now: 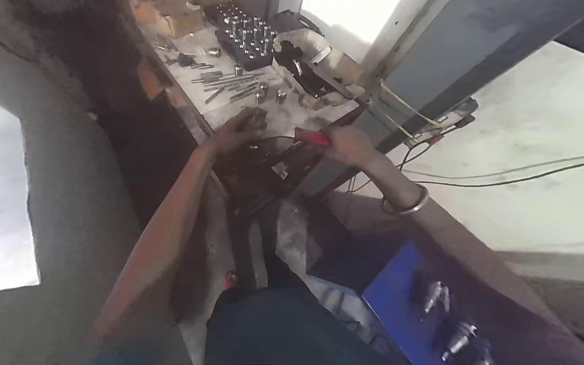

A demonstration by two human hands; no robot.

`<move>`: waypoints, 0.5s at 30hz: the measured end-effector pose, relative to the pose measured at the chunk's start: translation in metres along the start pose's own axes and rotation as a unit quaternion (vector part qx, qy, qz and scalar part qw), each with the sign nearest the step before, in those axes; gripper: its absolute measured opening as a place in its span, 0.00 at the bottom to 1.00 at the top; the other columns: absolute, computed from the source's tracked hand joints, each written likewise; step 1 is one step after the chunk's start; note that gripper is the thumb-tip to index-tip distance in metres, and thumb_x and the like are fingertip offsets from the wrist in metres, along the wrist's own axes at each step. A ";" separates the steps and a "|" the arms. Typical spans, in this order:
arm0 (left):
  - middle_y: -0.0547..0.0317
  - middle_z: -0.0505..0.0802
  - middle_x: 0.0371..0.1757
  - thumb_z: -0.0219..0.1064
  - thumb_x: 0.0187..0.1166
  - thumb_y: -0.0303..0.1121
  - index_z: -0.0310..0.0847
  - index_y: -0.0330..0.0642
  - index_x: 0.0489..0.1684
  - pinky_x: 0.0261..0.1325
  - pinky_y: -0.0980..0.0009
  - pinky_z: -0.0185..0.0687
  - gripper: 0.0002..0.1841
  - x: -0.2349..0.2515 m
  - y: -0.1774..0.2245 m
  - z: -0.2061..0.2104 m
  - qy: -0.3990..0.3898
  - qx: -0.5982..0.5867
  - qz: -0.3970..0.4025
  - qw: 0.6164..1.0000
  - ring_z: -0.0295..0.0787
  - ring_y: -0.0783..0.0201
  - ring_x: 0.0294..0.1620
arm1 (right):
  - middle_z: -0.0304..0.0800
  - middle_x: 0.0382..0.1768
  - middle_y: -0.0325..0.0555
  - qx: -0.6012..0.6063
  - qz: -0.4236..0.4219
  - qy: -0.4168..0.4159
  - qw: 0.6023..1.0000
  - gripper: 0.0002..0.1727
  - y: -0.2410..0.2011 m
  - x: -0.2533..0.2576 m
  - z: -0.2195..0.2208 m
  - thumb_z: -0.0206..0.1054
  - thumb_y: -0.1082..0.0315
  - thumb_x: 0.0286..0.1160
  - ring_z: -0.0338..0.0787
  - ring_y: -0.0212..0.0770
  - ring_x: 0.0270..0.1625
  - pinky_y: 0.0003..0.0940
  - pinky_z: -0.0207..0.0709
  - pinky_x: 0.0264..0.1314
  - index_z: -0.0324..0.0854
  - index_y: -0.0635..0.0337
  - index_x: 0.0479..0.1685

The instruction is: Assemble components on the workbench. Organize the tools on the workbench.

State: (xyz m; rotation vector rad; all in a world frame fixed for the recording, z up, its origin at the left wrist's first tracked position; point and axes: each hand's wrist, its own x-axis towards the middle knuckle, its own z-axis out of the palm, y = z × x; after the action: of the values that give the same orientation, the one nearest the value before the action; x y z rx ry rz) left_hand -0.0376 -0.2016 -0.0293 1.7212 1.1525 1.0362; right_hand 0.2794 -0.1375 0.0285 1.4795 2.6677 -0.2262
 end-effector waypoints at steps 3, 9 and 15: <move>0.52 0.86 0.70 0.64 0.85 0.35 0.64 0.48 0.87 0.65 0.65 0.86 0.29 -0.007 -0.004 -0.003 -0.010 -0.027 0.003 1.000 0.88 0.67 0.61 | 0.91 0.44 0.66 0.005 0.125 0.046 0.991 0.21 -0.039 -0.034 0.013 0.69 0.48 0.75 0.91 0.71 0.49 0.75 0.78 0.42 0.86 0.58 0.51; 0.54 0.68 0.90 0.63 0.86 0.37 0.58 0.49 0.92 0.84 0.61 0.69 0.33 -0.007 0.009 -0.019 -0.025 0.010 -0.030 0.999 0.68 0.62 0.86 | 0.92 0.46 0.63 0.027 0.205 0.039 0.978 0.27 -0.092 -0.079 0.012 0.63 0.42 0.81 0.91 0.69 0.54 0.71 0.79 0.50 0.85 0.59 0.53; 0.57 0.69 0.90 0.63 0.80 0.59 0.54 0.50 0.93 0.82 0.58 0.73 0.43 -0.059 0.006 0.000 0.190 0.056 0.048 0.979 0.73 0.63 0.83 | 0.93 0.40 0.61 0.054 0.126 0.110 0.984 0.30 -0.060 -0.072 0.021 0.62 0.39 0.79 0.93 0.67 0.45 0.71 0.80 0.43 0.85 0.59 0.58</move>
State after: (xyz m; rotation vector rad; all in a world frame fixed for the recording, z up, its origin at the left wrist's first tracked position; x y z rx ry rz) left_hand -0.0506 -0.2596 -0.0347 1.7245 1.3976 1.4287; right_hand 0.2666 -0.2322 0.0237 1.9636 2.6257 -0.2028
